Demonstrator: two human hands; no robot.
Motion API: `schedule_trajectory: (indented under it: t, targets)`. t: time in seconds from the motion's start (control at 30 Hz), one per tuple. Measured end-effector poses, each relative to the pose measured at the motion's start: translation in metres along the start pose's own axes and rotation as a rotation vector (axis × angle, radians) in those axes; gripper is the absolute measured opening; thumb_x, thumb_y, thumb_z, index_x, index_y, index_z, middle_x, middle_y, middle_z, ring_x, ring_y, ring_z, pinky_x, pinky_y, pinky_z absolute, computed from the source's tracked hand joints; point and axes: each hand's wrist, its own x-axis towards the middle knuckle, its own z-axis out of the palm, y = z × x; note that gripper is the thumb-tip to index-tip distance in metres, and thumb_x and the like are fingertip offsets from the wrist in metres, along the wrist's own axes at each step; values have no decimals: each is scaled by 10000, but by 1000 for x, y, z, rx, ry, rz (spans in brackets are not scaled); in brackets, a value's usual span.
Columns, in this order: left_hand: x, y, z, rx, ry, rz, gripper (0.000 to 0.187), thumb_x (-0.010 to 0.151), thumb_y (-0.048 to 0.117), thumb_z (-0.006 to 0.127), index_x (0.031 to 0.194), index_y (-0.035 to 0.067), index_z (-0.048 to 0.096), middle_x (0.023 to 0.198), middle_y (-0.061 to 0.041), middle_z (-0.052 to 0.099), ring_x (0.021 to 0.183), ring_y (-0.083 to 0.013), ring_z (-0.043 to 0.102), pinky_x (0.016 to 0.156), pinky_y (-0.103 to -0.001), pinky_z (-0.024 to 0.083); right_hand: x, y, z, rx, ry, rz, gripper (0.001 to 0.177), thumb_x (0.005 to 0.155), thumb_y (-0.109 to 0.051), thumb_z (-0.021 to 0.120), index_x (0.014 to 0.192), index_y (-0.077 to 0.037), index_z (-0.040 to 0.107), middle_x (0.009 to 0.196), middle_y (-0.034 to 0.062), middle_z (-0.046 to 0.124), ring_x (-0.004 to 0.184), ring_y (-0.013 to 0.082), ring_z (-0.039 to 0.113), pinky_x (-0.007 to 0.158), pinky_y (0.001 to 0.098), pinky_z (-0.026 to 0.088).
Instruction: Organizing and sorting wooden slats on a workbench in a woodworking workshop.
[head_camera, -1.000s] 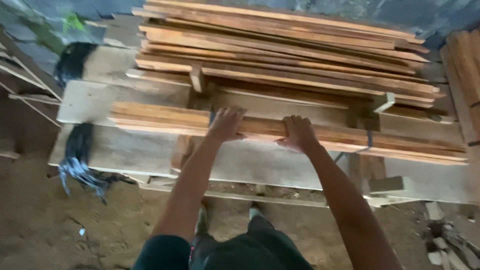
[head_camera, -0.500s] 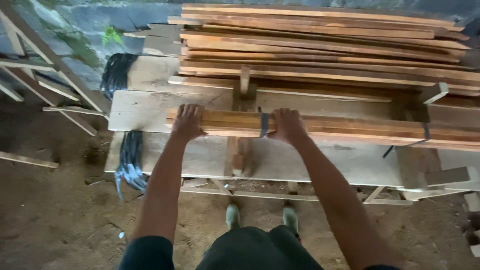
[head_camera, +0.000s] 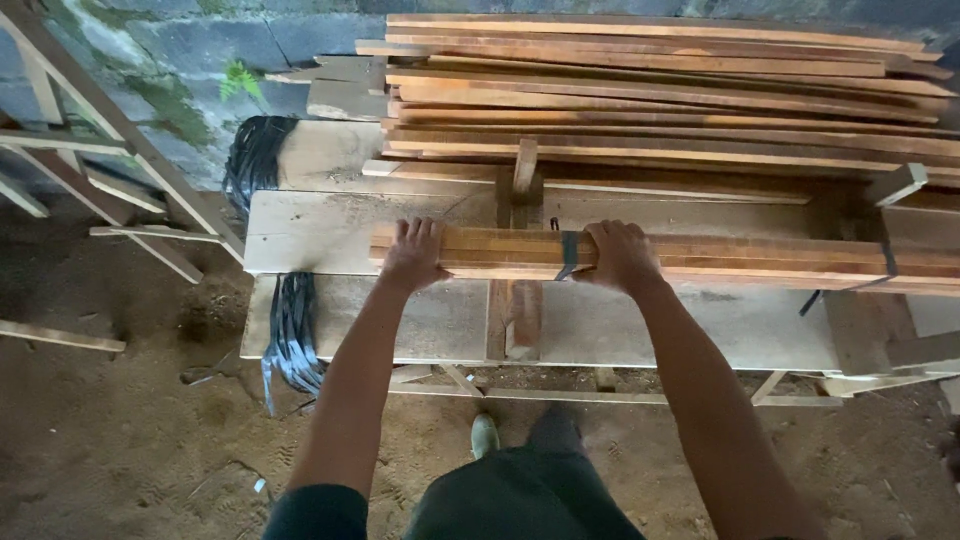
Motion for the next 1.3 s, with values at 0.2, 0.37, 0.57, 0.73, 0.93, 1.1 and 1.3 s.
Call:
schedule_trajectory:
  t: [0.2,0.37,0.57,0.73,0.93,1.1,1.3]
  targets:
    - [-2,1,10,-12,97,15,904,543,551,929,1234,108,549,1151,-102,589,1114,-279,569,993,-474,410,3,9,25,-19,192,-68,865,588,-718,821,1252,-209,604,1095,11,672,1106,212,671,989,394,518]
    - [-4,2,0,-11,77,13,883,590,539,904,1272,117,536,1171,-83,592,1132,-262,576,999,-460,407,4,9,17,-5,166,-85,847,619,-690,831,1265,-191,604,1100,30,686,1098,235,684,978,415,528]
    - [-15,9,-11,-91,65,-21,910,589,500,924,1298,89,530,1253,-104,590,1225,-264,553,1092,-449,355,3,5,11,-19,99,-79,877,644,-744,786,1302,-208,566,1127,27,676,1124,236,676,990,419,518]
    - [-18,6,-32,-150,46,-79,1047,575,520,937,1405,85,472,1385,-117,559,1364,-245,503,1221,-443,268,3,6,13,-42,90,-67,907,635,-742,794,1325,-205,550,1135,41,678,1125,246,679,1000,432,519]
    - [-34,-45,-27,-189,40,39,1021,617,404,940,1454,34,488,1452,-208,530,1382,-381,494,1232,-615,166,4,6,7,-5,50,-47,948,648,-730,794,1402,-232,509,1214,45,673,1175,251,663,994,437,506]
    - [-32,-69,-1,-205,2,46,796,584,424,936,1192,52,584,1163,-157,578,1143,-375,594,969,-483,509,7,0,2,-79,-36,-32,916,674,-759,754,1399,-256,507,1224,4,661,1196,208,652,1024,411,492]
    - [-24,-82,36,-145,-19,89,799,624,516,854,1206,131,465,1132,-122,517,1115,-374,562,918,-476,520,5,5,12,-52,98,-76,883,615,-690,830,1332,-248,566,1143,4,683,1115,212,687,967,403,520]
